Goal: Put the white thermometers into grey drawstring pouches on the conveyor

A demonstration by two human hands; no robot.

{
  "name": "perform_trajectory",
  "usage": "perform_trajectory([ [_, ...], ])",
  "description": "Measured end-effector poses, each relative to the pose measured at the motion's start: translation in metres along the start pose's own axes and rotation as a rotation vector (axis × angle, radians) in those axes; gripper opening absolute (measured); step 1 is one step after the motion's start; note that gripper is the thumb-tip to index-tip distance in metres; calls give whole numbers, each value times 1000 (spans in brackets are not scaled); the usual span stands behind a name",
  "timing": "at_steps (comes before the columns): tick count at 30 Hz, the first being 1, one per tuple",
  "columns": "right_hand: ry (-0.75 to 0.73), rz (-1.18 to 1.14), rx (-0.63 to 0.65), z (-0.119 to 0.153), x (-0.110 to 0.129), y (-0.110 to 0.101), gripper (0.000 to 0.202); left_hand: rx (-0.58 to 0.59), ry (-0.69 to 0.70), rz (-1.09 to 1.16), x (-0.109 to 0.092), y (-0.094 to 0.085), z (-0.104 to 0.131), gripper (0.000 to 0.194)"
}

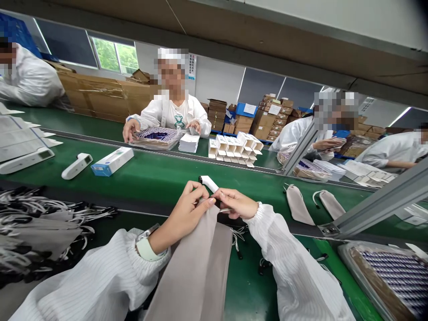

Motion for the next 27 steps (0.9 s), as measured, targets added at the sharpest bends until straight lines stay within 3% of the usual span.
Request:
perform_trajectory([
  [4,-57,137,13,1,2,7,51,53,-34,-51,-7,-9,-3,23],
  [6,-220,364,-235,7,14,-17,48,110,-89,-130,-13,-17,0,22],
  [9,-449,671,-788,32,32,-70,35,369,-248,-116,-23,-21,13,31],
  [11,-504,731,-945,42,33,-89,36,488,-321,43,-33,-22,23,38],
  [12,-515,705,-922,42,31,-91,39,481,-338,148,-38,-23,25,39],
  [14,-520,576,-711,31,27,-71,42,341,-321,351,-43,-27,25,37],
  [16,-503,437,-401,16,23,-27,51,200,-212,469,-46,-27,22,34],
  [17,-490,397,-263,9,23,-4,65,174,-132,473,-48,-25,22,33],
  [18,-477,376,-194,5,23,14,72,187,-51,444,-51,-19,22,32],
  [20,-452,382,-255,0,25,19,56,281,76,315,-51,-3,23,31],
  [22,-406,461,-553,6,26,-17,37,333,129,154,-41,12,23,25],
  [23,-330,508,-814,16,23,-49,35,336,134,78,-31,19,22,19],
  [25,38,740,-1251,42,8,-112,43,332,121,-60,-6,31,20,20],
  [26,269,874,-1350,53,-2,-137,45,359,129,-135,8,39,20,24],
  [27,477,980,-1343,59,-15,-156,45,379,127,-210,22,46,19,28],
])
Point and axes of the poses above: each hand's wrist, its own z-axis away from the middle knuckle, its own y-axis out of the palm, x = y × z, the point moved 6 cm from there along -z, towards the middle knuckle, and after that the axes turned 6 degrees about z, right-handed, at the moved point
